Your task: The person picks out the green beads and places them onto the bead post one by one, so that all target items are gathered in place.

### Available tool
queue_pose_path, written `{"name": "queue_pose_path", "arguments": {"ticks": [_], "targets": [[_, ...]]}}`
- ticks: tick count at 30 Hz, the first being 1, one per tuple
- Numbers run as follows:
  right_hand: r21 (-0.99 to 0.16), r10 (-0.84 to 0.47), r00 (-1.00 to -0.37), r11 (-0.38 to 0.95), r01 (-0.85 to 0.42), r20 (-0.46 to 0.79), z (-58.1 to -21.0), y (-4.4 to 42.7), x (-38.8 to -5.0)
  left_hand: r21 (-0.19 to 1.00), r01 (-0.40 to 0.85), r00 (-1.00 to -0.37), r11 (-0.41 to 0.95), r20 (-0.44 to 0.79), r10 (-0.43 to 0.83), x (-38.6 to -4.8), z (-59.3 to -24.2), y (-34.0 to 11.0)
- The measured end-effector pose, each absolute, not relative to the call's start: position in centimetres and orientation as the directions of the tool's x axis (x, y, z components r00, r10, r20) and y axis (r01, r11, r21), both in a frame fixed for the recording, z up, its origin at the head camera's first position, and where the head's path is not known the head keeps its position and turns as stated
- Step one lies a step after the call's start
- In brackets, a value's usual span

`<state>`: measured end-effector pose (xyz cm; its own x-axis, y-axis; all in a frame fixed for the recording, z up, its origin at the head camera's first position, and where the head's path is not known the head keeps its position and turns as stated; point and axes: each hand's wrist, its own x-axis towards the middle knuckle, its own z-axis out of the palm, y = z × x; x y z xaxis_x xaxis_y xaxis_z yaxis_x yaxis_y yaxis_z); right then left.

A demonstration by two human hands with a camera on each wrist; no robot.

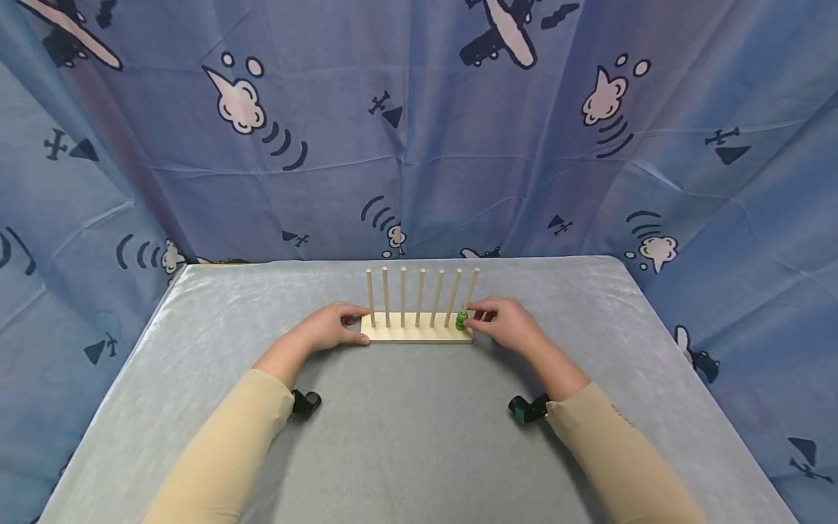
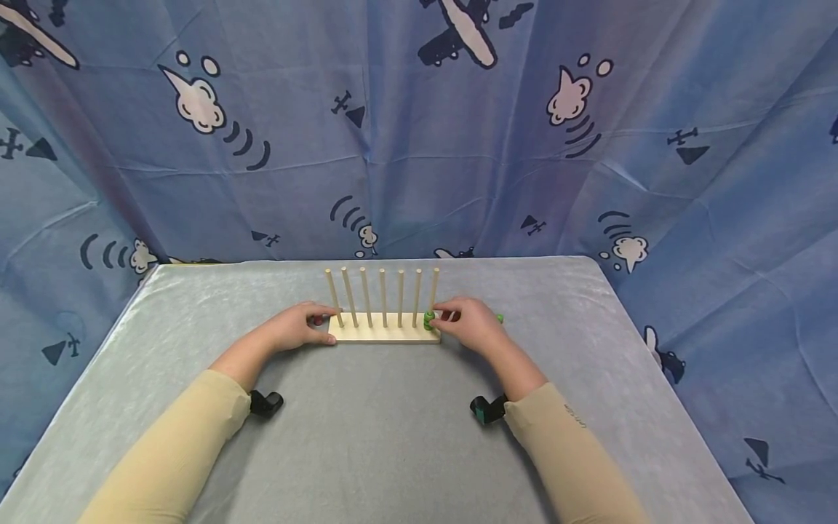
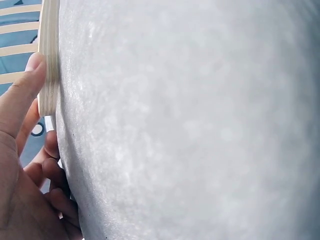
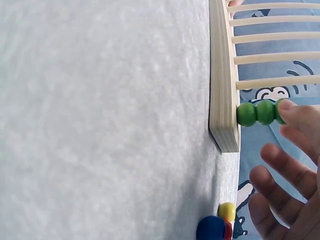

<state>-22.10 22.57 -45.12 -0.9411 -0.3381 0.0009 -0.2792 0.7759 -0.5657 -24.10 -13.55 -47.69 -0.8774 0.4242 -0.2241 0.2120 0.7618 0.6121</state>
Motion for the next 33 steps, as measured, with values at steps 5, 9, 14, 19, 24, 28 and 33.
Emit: {"name": "queue_pose_path", "arguments": {"ticks": [5, 9, 14, 19, 24, 28, 33], "targets": [[-0.573, -0.338, -0.941, 0.771, -0.278, 0.001, -45.1, 23.0, -22.1, 0.609, 0.206, -0.879, 0.766, -0.229, 0.419, -24.1, -47.8, -13.6], [-0.567, -0.329, -0.944, 0.778, -0.270, -0.003, -44.9, 23.6, -22.1, 0.604, 0.209, -0.880, 0.769, -0.228, 0.418, -24.1, -47.9, -13.6], [-0.544, -0.310, -0.951, 0.798, -0.259, -0.001, -44.8, 25.2, -22.1, 0.604, 0.207, -0.878, 0.769, -0.233, 0.419, -24.1, -47.8, -13.6], [-0.529, -0.275, -0.961, 0.820, -0.216, -0.034, -44.3, 27.5, -21.8, 0.605, 0.199, -0.879, 0.771, -0.238, 0.413, -24.0, -47.6, -13.5], [-0.507, -0.258, -0.964, 0.840, -0.194, -0.060, -43.7, 30.0, -21.4, 0.611, 0.194, -0.879, 0.767, -0.240, 0.413, -24.0, -47.5, -13.5], [-0.487, -0.249, -0.967, 0.851, -0.193, -0.052, -43.5, 31.7, -21.0, 0.614, 0.190, -0.878, 0.766, -0.244, 0.412, -24.0, -47.6, -13.5], [-0.473, -0.233, -0.972, 0.861, -0.184, -0.045, -43.5, 32.8, -20.8, 0.608, 0.200, -0.878, 0.768, -0.237, 0.416, -24.0, -47.7, -13.6]]}}
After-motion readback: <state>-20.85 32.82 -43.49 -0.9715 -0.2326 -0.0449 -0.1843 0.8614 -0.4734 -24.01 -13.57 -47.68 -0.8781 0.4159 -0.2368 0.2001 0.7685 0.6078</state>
